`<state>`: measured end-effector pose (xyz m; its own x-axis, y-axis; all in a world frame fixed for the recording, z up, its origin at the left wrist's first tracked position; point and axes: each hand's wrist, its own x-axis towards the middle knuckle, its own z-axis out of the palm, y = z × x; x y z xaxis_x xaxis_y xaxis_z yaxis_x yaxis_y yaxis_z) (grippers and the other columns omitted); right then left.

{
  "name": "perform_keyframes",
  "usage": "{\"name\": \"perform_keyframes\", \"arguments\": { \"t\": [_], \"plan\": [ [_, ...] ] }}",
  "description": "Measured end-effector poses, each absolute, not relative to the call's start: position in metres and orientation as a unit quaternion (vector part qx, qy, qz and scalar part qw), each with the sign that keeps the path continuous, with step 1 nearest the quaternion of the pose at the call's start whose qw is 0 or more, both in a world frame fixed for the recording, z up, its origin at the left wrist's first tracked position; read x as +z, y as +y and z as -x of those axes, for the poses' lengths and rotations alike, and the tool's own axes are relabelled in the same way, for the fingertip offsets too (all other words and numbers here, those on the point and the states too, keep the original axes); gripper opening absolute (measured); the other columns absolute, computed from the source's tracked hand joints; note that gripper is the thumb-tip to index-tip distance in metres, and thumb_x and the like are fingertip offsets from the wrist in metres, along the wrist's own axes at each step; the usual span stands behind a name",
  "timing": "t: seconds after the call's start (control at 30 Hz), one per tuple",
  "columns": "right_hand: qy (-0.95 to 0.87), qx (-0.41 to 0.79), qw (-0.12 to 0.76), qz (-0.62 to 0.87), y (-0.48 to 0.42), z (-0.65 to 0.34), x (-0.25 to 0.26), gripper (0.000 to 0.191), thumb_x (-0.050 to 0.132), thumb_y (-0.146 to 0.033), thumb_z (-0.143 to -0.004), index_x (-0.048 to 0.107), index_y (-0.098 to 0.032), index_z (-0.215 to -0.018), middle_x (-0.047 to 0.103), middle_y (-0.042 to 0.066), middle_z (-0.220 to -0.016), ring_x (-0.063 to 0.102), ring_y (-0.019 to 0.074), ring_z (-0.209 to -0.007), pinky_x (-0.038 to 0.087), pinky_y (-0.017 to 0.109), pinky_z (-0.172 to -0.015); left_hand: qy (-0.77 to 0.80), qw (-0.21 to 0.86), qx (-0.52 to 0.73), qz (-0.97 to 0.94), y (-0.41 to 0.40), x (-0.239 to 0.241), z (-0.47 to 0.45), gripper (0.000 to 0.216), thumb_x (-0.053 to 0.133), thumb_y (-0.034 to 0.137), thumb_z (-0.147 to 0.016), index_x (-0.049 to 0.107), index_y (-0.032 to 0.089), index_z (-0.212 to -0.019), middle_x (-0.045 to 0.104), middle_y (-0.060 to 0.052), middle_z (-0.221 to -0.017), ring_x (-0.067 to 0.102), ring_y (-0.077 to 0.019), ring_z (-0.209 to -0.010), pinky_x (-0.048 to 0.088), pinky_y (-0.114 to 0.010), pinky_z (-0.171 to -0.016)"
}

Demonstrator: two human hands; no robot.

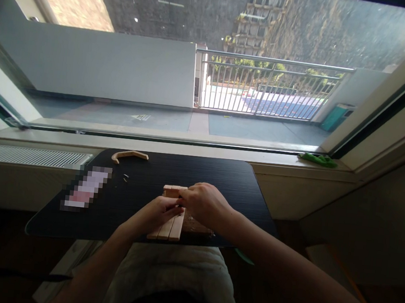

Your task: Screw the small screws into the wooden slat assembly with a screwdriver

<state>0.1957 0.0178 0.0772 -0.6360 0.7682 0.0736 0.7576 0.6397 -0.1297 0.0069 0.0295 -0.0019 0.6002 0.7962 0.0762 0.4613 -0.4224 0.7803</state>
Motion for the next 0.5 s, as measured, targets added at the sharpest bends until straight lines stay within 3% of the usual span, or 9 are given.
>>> {"name": "perform_keyframes", "arguments": {
  "t": [0.27,0.5],
  "plan": [
    [-0.898,0.022,0.107,0.426,0.019,-0.194,0.067,0.019,0.061,-0.025,-0.097,0.073,-0.019,-0.109,0.074,0.005,-0.079,0.065,0.0168,-0.07,0.037,0.028,-0.065,0.438,0.281,0.302,-0.799,0.031,-0.007,-0.011,0.026,0.074,0.042,-0.082,0.065,0.018,-0.076,0.057,0.003,-0.067,0.05,-0.0128,-0.061,0.038,-0.024,-0.058],
    [-0.896,0.018,0.05,0.442,0.014,-0.189,0.086,0.021,0.053,-0.025,-0.1,0.072,-0.016,-0.106,0.073,0.007,-0.084,0.067,0.0196,-0.077,0.04,0.029,-0.068,0.422,0.194,0.311,-0.829,0.031,-0.001,-0.013,0.02,0.068,0.029,-0.086,0.064,0.02,-0.07,0.06,0.001,-0.065,0.054,-0.013,-0.063,0.041,-0.023,-0.062]
  ]
}}
